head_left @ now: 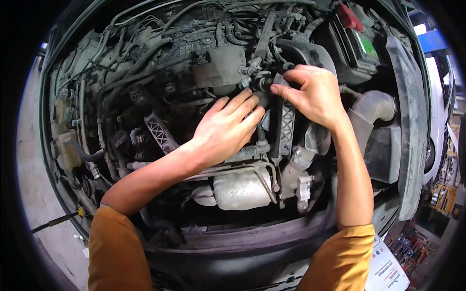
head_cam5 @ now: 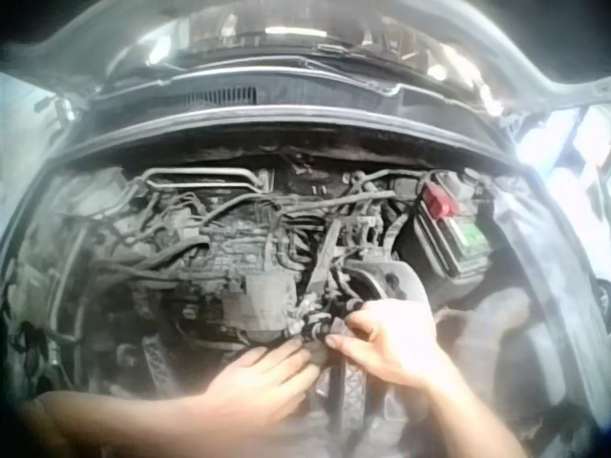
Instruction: The person works on a car engine with the hood open, using a ratchet and screwdriver to loosen and tighten bolts and remove parts. The person retrieves tools from a cardboard box and manipulates engine components.
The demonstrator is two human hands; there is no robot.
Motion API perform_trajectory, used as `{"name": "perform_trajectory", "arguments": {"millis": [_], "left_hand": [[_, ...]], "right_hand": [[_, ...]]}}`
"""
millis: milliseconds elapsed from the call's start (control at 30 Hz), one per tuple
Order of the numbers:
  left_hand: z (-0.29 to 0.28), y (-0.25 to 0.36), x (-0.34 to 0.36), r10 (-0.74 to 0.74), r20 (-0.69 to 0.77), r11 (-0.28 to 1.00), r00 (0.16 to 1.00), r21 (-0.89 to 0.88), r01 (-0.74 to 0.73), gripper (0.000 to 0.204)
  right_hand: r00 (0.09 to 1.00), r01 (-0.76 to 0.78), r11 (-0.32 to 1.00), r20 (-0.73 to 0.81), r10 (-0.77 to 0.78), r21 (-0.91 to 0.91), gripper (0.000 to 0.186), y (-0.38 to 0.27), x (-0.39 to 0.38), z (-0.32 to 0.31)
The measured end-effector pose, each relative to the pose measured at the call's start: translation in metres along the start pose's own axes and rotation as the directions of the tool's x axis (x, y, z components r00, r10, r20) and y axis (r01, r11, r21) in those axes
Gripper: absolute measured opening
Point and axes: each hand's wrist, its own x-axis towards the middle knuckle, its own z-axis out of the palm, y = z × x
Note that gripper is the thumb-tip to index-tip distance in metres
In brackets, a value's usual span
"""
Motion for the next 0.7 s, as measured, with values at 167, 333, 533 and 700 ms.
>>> {"name": "perform_trajectory", "arguments": {"millis": [167, 333, 533, 700], "left_hand": [[0.002, 0.014, -0.023, -0.070, -0.028, 0.997, 0.997, 0.007, 0.070, 0.046], [-0.001, 0.004, -0.058, -0.081, 0.022, 0.991, 0.996, -0.108, 0.083, 0.041], [0.003, -0.002, -0.066, -0.020, 0.008, 0.994, 1.000, -0.111, 0.021, 0.034], [0.011, 0.004, -0.078, 0.011, -0.045, 1.000, 0.999, 0.005, -0.011, 0.036]], "right_hand": [[0.999, 0.028, 0.999, -0.021, -0.028, 0.028, 0.034, -0.001, -0.001, 0.000], [1.000, 0.003, 0.999, 0.015, -0.004, 0.052, 0.034, -0.004, 0.003, -0.002], [0.994, -0.082, 0.996, 0.069, 0.079, 0.037, 0.032, -0.012, 0.004, -0.002], [0.996, -0.086, 0.995, 0.043, 0.084, 0.049, 0.032, -0.015, 0.005, 0.005]]}}
